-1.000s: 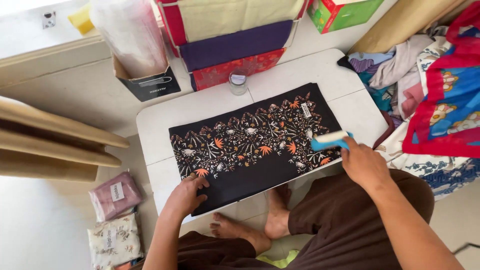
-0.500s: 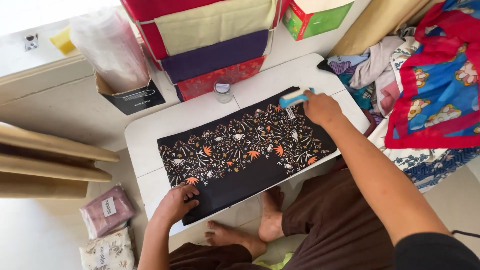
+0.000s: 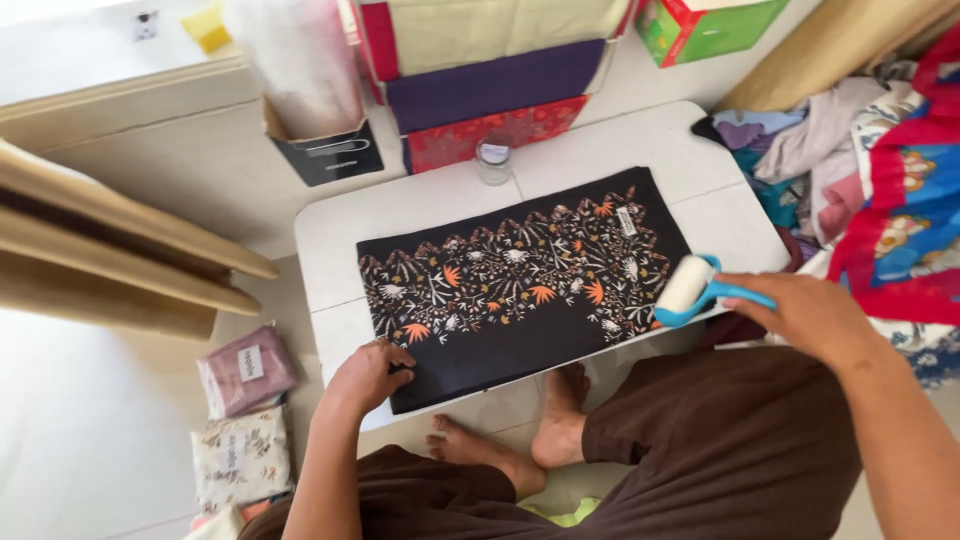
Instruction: Folding a black patterned cloth and cleaning it with a lint roller on a small table.
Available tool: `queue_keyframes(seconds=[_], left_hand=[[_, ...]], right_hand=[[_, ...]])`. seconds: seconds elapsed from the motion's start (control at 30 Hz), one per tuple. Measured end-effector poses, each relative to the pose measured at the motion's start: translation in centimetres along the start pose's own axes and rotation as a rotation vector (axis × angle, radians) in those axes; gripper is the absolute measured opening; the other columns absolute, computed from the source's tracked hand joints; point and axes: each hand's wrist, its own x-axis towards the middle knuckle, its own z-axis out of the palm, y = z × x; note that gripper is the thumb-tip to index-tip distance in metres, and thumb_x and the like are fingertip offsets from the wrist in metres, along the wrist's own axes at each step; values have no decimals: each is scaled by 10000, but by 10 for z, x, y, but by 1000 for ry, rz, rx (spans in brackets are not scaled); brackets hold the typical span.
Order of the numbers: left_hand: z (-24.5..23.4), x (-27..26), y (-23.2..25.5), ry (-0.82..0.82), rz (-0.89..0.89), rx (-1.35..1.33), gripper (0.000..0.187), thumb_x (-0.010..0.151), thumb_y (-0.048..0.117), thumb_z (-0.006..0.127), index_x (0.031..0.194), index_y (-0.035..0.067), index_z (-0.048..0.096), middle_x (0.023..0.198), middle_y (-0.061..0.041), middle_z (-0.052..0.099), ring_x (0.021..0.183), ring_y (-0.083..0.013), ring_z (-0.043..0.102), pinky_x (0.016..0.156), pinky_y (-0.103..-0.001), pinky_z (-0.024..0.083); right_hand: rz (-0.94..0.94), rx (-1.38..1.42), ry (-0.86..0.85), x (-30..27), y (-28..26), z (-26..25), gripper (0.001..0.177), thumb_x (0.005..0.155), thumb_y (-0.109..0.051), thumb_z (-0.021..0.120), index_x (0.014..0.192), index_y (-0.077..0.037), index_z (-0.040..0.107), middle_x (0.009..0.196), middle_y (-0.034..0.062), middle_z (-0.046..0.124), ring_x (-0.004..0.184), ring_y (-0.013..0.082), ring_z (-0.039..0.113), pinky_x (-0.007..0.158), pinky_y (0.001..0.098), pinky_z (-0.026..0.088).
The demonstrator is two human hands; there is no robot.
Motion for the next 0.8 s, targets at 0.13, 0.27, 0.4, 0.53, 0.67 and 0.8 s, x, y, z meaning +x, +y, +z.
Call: queue_keyframes(seconds=[0.13, 0.27, 0.4, 0.53, 0.67, 0.8], left_hand=[[13, 9, -18, 142, 193, 4, 315, 876, 284, 741, 1179, 200, 754, 1164, -33, 708, 1063, -278, 681, 904, -419, 526], [-25, -21, 5, 316, 259, -88, 222, 922, 235, 678, 1122, 150, 721, 1012, -71, 685, 937, -320, 672, 752, -458, 497], [-36, -23, -1, 599, 182, -71, 203, 951, 260, 709, 1140, 189, 733, 1056, -17, 696, 950, -230, 702, 803, -408, 572], [-39, -19, -5, 894, 195, -48, 202, 962, 237, 712, 1163, 242, 693, 1083, 39, 651, 934, -171, 714, 768, -360, 608], [-51, -30, 2, 920, 243, -76, 210, 964, 170, 694, 1169, 212, 685, 1123, 8, 628, 944, -209, 726, 733, -384, 620], [-47, -33, -2, 873, 302, -92, 184, 957, 87, 683, 1119, 169, 710, 1062, -31, 640, 924, -244, 739, 759, -366, 616]], right_hand=[[-87, -79, -44, 66, 6, -21, 581, 819, -692, 612, 1392, -608, 558, 1342, -40, 730, 1211, 264, 714, 901, 414, 573], [-254, -159, -98, 109, -41, -16, 463, 900, -574, 625, 1362, -604, 605, 1451, -244, 621, 1300, 110, 634, 980, 337, 548], [-526, -93, -30, 93, -143, -17, 473, 906, -642, 540, 1375, -584, 575, 1361, -46, 651, 1280, 223, 625, 1016, 412, 540], [-769, -7, 33, 76, -253, -3, 420, 962, -559, 576, 1364, -456, 639, 1104, 60, 760, 1078, 318, 728, 889, 472, 604], [-859, 80, 68, 71, -354, 26, 405, 947, -561, 622, 1343, -476, 644, 1022, 40, 732, 1007, 287, 736, 812, 451, 615], [-918, 158, 28, 67, -389, 16, 371, 928, -476, 684, 1291, -401, 702, 1032, 61, 750, 951, 286, 756, 799, 444, 622]])
